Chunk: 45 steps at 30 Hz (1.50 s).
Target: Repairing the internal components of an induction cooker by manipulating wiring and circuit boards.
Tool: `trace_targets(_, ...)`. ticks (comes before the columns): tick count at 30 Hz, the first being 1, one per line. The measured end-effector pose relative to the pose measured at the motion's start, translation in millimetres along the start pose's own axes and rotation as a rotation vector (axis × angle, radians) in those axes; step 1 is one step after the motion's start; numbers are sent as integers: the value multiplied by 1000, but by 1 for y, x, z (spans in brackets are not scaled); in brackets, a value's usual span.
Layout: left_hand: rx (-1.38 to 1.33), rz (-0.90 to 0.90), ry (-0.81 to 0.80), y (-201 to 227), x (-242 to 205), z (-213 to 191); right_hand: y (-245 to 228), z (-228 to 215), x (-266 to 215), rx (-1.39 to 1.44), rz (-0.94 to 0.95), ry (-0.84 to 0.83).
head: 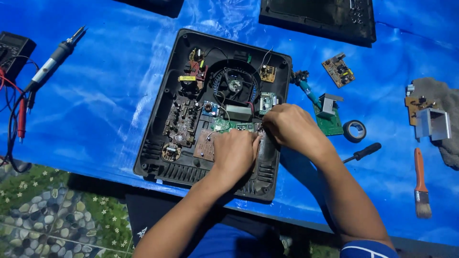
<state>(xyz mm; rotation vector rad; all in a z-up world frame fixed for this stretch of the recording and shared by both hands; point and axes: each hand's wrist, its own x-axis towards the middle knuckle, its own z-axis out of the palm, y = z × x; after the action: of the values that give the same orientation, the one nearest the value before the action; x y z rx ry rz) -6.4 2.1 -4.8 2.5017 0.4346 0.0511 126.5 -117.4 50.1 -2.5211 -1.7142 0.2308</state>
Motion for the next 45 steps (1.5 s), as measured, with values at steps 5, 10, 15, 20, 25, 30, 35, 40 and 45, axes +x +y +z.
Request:
trace_targets(5, 3, 19, 23, -3, 2, 4, 1, -2, 1, 31, 15, -30)
trace_targets(10, 24, 20, 45, -8, 3, 14, -2, -6, 1, 51, 33, -34)
trace_targets(15, 35, 28, 57, -5, 3, 12, 3, 0, 4, 22, 37, -39)
trace_targets(20, 44, 49, 59, -6, 4, 14, 6, 9, 7, 5, 6, 8)
trace_targets(25, 50, 52, 58, -6, 4, 15, 7, 14, 7, -2, -27, 53)
trace_targets(30, 46, 69, 67, -5, 2, 13, 3, 8, 8, 22, -37, 58)
trace_targets(35, 42, 65, 75, -5, 2, 14, 1, 6, 7, 19, -32, 37)
trace_targets(40, 60, 62, 87, -6, 2, 19, 0, 4, 7, 27, -8, 32)
trace_targets(45, 65, 62, 102, -5, 1, 17, 1, 7, 7, 19, -22, 30)
